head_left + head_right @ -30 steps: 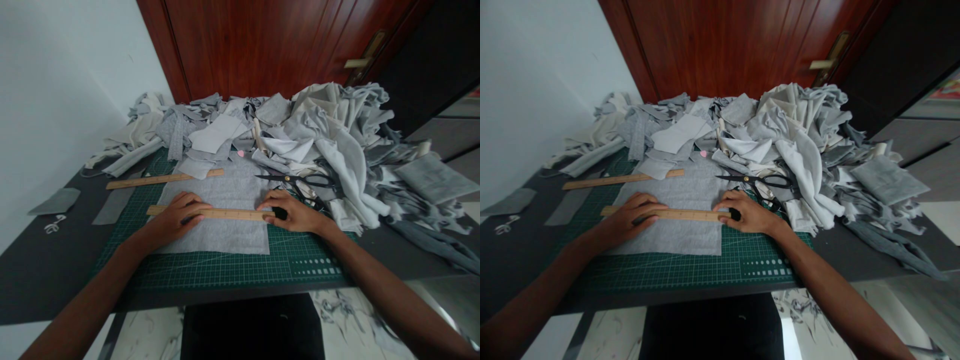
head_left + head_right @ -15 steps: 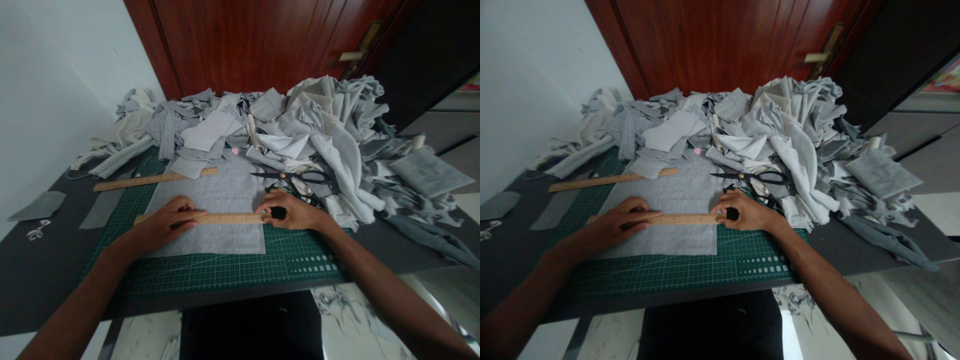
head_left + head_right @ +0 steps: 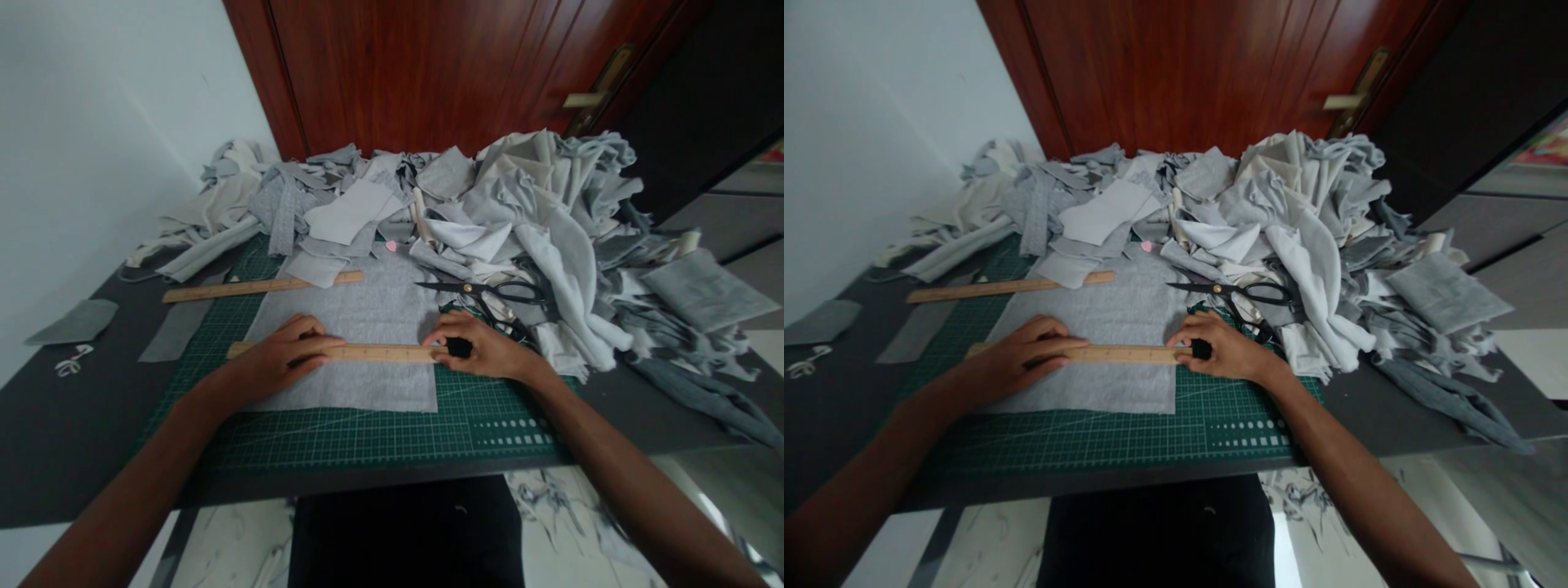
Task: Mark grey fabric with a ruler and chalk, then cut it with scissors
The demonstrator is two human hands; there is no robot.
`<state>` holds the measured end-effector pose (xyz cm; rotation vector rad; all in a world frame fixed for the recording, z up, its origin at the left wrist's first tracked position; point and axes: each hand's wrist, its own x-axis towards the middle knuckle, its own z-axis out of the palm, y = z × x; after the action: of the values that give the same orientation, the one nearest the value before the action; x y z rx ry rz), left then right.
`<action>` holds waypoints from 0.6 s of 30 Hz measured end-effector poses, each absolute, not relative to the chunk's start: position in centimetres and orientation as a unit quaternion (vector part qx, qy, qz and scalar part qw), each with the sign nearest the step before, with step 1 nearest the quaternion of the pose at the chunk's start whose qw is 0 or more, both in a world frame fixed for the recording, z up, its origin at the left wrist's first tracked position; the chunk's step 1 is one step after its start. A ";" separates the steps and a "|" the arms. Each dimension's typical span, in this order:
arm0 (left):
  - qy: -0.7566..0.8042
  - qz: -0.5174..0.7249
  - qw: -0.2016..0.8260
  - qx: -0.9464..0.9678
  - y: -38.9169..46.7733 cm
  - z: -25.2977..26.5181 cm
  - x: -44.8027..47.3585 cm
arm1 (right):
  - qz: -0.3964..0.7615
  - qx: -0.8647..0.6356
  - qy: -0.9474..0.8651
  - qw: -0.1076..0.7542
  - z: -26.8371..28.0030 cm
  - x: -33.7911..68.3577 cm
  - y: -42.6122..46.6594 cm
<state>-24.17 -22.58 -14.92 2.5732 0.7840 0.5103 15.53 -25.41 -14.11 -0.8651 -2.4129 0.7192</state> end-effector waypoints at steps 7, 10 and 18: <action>0.266 0.209 0.172 0.925 -22.7 -15.0 -23.8 | 0.252 -0.315 -0.885 0.234 -13.8 15.1 -25.4; 0.264 0.209 0.174 0.926 -22.7 -14.9 -23.6 | 0.246 -0.319 -0.886 0.230 -13.8 15.2 -25.4; 0.279 0.203 0.194 0.918 -22.9 -14.7 -23.5 | 0.200 -0.362 -0.871 0.266 -12.8 12.9 -24.0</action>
<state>-23.47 -22.86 -14.73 2.5751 0.7810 0.5692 12.88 -24.02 -12.83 -0.9770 -2.3521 0.5410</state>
